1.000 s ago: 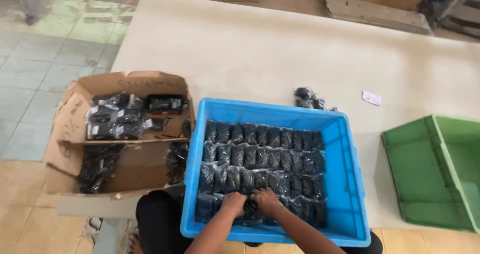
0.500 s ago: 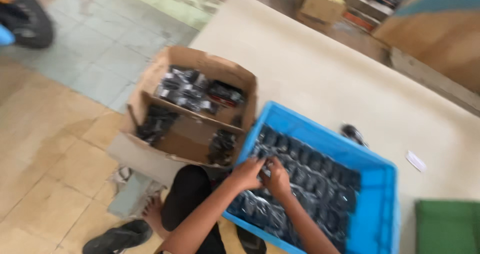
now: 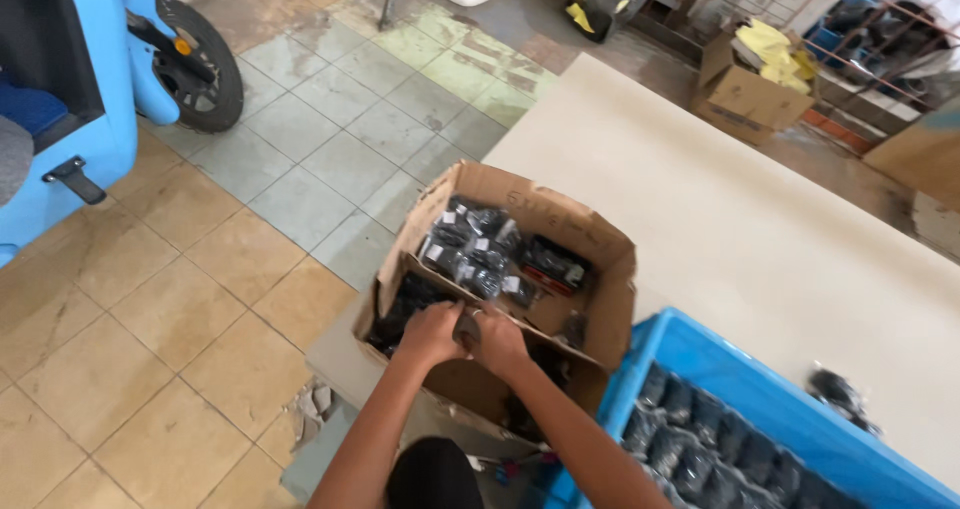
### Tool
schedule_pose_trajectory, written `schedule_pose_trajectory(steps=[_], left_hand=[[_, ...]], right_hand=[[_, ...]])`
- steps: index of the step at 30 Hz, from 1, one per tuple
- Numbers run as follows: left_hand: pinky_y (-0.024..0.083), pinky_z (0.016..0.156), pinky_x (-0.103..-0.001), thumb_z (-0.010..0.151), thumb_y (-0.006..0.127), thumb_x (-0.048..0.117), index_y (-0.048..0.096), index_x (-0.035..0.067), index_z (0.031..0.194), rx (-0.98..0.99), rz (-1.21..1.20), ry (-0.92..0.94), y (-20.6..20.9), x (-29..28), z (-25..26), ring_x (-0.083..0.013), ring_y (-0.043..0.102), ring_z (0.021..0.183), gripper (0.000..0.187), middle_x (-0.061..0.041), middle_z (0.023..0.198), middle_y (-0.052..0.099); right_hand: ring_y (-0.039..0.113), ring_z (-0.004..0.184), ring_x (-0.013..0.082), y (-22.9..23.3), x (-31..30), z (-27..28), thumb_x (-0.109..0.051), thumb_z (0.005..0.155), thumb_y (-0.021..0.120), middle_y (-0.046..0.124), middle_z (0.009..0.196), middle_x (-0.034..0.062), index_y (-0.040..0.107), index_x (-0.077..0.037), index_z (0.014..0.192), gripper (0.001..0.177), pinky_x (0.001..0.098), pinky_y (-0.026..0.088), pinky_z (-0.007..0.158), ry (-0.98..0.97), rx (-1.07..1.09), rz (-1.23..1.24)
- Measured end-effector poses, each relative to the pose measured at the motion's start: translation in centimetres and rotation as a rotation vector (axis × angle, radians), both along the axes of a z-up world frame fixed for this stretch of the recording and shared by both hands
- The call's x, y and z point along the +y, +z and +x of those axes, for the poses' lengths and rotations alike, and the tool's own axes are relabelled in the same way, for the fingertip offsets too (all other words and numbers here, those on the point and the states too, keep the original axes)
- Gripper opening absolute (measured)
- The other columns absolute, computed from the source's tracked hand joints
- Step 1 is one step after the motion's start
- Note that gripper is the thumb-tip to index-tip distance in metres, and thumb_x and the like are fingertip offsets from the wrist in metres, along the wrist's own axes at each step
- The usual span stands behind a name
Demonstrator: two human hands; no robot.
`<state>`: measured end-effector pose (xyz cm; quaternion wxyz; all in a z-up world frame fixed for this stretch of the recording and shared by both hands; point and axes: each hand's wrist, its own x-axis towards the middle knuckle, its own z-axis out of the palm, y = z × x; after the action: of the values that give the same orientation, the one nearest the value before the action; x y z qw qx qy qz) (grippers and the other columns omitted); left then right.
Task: The person sorts small plastic bags containing black hardware from a cardboard box and arranges them in rows inside a blue plastic bin.
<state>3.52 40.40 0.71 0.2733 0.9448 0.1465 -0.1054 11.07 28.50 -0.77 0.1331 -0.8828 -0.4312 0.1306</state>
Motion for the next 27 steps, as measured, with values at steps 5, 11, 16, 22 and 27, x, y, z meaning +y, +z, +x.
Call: schedule_pose_trajectory(steps=[5, 11, 16, 22, 27], left_hand=[[0.048, 0.074, -0.045, 0.056, 0.068, 0.024, 0.061, 0.011, 0.100, 0.136, 0.119, 0.090, -8.9, 4.5, 2.6, -0.0288, 0.054, 0.098, 0.046, -0.008, 0.101, 0.058], [0.032, 0.088, -0.043, 0.076, 0.049, 0.015, 0.055, 0.013, 0.108, 0.349, 0.298, 0.017, -13.5, 4.4, 4.0, -0.0283, 0.034, 0.117, 0.033, -0.008, 0.125, 0.039], [0.011, 0.102, -0.047, 0.088, 0.030, 0.019, 0.035, 0.017, 0.131, 0.633, 0.309, -0.092, -11.1, 4.0, 4.1, -0.0289, 0.001, 0.134, 0.044, -0.006, 0.147, 0.005], [0.010, 0.104, -0.050, 0.072, 0.062, 0.038, 0.019, 0.017, 0.138, 0.774, 0.324, -0.232, -7.9, 3.6, 3.6, -0.0270, -0.003, 0.134, 0.082, -0.007, 0.147, -0.005], [0.015, 0.104, -0.037, 0.061, 0.068, 0.038, 0.048, 0.010, 0.120, 0.494, 0.276, -0.254, -8.2, 2.6, 3.1, -0.0231, 0.030, 0.124, 0.069, -0.008, 0.132, 0.033]], right_hand=[[0.056, 0.090, 0.0310, -13.6, 3.9, 2.1, -0.029, 0.074, 0.059, 0.054, 0.099, 0.0142, 0.053, -0.007, 0.104, 0.037, 0.0390, 0.046, 0.075, 0.175, -0.237, -0.295], [0.048, 0.106, 0.0385, -0.2, 9.4, -0.4, -0.017, 0.079, 0.048, 0.051, 0.108, 0.0267, 0.054, 0.008, 0.103, 0.036, 0.0457, 0.039, 0.090, -0.133, 0.461, -0.118], [0.019, 0.130, 0.0360, -19.6, 7.7, 4.4, -0.026, 0.075, 0.055, -0.002, 0.147, 0.0096, 0.051, -0.006, 0.118, 0.048, 0.0427, 0.028, 0.104, 0.225, 0.176, -0.449], [0.029, 0.127, 0.0181, -15.7, 7.1, 2.6, -0.005, 0.079, 0.047, 0.003, 0.147, 0.0003, 0.043, -0.005, 0.124, 0.046, 0.0258, 0.034, 0.096, -0.062, 0.465, -0.262], [0.049, 0.104, 0.0369, -19.5, 3.8, 3.1, -0.014, 0.057, 0.076, 0.049, 0.110, 0.0236, 0.044, 0.003, 0.110, 0.064, 0.0380, 0.040, 0.089, 0.019, 0.251, -0.148]])
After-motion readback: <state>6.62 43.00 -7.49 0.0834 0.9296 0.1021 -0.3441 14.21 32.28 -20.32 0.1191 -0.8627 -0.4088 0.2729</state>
